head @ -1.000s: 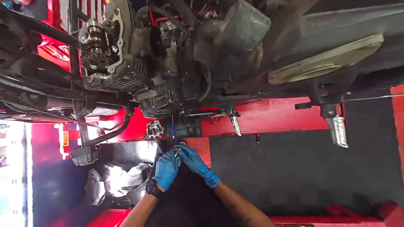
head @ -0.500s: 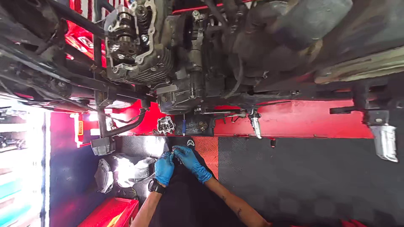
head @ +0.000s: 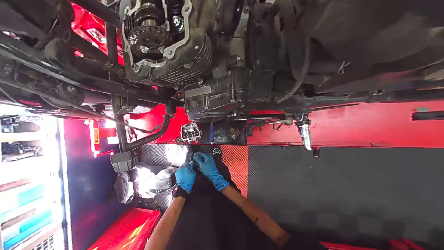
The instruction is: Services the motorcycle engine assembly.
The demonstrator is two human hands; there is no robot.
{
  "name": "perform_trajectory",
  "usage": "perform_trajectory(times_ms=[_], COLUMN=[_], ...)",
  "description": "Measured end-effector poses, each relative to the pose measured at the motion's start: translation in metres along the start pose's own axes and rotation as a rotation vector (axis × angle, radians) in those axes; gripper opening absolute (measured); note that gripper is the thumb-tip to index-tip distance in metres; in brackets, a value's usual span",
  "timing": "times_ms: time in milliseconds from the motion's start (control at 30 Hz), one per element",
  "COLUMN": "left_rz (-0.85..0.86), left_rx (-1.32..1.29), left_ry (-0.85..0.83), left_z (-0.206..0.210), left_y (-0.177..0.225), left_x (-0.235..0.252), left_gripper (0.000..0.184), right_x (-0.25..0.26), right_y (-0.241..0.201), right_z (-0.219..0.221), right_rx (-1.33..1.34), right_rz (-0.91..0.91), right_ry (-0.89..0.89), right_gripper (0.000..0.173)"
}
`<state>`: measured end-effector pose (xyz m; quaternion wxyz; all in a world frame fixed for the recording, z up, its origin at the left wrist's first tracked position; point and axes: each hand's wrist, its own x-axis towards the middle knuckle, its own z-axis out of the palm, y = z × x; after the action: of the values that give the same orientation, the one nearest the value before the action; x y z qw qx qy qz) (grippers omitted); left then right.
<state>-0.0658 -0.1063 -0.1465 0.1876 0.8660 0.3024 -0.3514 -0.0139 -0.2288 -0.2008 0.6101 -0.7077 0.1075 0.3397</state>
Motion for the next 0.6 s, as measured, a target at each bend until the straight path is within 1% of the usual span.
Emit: perform_trajectory(times_ms=[67,100,133,167,200,233,300,367,433,500,533,567,600], left_rz=[-0.155,-0.200,-0.209,-0.203,-0.188,-0.162,-0.099,-0.049,0.004,0.060,0.091,0.127,0.156], left_rx=[-0.044,-0.068,-0.088,-0.105,-0.128,-0.153,-0.183,-0.167,-0.140,-0.129,-0.119,-0.089,-0.047], left_ry=[0.001,0.011,0.029,0.036,0.035,0.036,0.039,0.009,-0.032,-0.084,-0.103,-0.114,-0.122], left_z=[0.004,0.009,0.016,0.022,0.023,0.020,0.011,0.001,-0.001,0.001,0.000,-0.005,-0.013], left_y=[-0.047,-0.075,-0.100,-0.120,-0.131,-0.133,-0.127,-0.116,-0.108,-0.098,-0.092,-0.081,-0.067], left_x=[0.006,0.013,0.019,0.020,0.022,0.027,0.031,0.029,0.029,0.029,0.027,0.026,0.025], left_gripper=[0.045,0.046,0.046,0.046,0.045,0.044,0.042,0.042,0.042,0.041,0.040,0.040,0.040], right_x=[0.025,0.045,0.064,0.076,0.091,0.108,0.141,0.166,0.178,0.164,0.149,0.131,0.111], right_y=[0.007,0.018,0.033,0.053,0.071,0.082,0.092,0.092,0.087,0.075,0.067,0.055,0.041], right_z=[-0.023,-0.033,-0.037,-0.035,-0.030,-0.025,-0.020,-0.022,-0.034,-0.047,-0.050,-0.051,-0.052], right_rx=[0.095,0.124,0.107,0.043,-0.044,-0.148,-0.325,-0.428,-0.490,-0.556,-0.577,-0.564,-0.511], right_rz=[0.034,0.046,0.053,0.070,0.091,0.118,0.148,0.151,0.150,0.191,0.199,0.200,0.179], right_ry=[0.256,0.364,0.411,0.412,0.404,0.401,0.463,0.545,0.580,0.537,0.481,0.391,0.260], right_gripper=[0.031,0.031,0.030,0.029,0.030,0.033,0.040,0.047,0.053,0.060,0.059,0.054,0.048])
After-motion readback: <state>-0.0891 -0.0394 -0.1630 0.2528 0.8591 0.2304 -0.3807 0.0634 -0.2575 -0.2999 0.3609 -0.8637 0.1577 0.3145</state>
